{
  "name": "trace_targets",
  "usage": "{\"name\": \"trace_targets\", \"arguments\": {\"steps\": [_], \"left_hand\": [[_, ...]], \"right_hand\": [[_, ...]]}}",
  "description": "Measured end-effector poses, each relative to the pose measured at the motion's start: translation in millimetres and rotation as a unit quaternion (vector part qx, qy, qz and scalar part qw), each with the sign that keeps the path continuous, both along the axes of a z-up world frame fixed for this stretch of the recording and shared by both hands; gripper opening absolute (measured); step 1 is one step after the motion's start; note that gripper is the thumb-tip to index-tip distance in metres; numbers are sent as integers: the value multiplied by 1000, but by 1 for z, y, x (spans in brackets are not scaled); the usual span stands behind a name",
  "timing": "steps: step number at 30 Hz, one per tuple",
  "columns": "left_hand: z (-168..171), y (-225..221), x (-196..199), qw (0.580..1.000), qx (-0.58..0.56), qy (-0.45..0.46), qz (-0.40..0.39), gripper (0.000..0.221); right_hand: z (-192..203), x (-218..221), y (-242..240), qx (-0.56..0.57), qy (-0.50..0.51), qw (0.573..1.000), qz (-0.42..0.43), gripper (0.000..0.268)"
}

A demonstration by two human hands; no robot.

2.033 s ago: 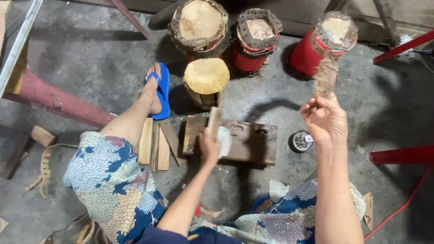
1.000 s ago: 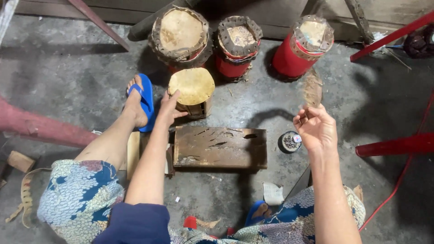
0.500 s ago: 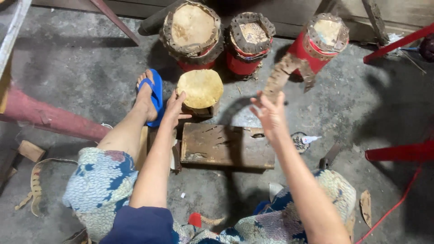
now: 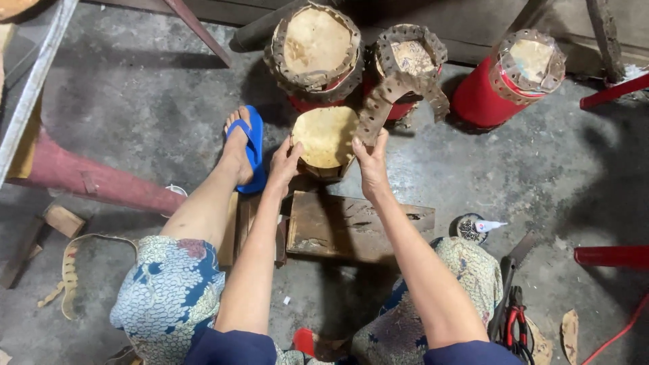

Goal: Manually stretching and fitting a leather skin onto a small wooden drum frame to create a drum head.

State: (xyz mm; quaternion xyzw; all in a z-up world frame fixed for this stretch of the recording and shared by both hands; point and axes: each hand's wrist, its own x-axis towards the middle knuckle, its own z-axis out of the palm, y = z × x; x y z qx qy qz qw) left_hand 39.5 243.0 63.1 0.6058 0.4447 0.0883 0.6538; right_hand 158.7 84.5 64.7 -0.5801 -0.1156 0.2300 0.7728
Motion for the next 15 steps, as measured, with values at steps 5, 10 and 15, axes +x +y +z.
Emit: {"name": "trace_targets", "arguments": {"steps": [5,10,15], "left_hand": [[48,-12,8,990,134,-41,-26,57],[94,-39,0,979,187,-64,-51,53],[142,-99,-32,978,173,-6,-113,59]], "right_hand": [[38,6,-18,19,-32,999,12,37],[109,-19,-61,24,-50,998,15,34],[131,-52,-118,-22,-64,998,9,37]]}}
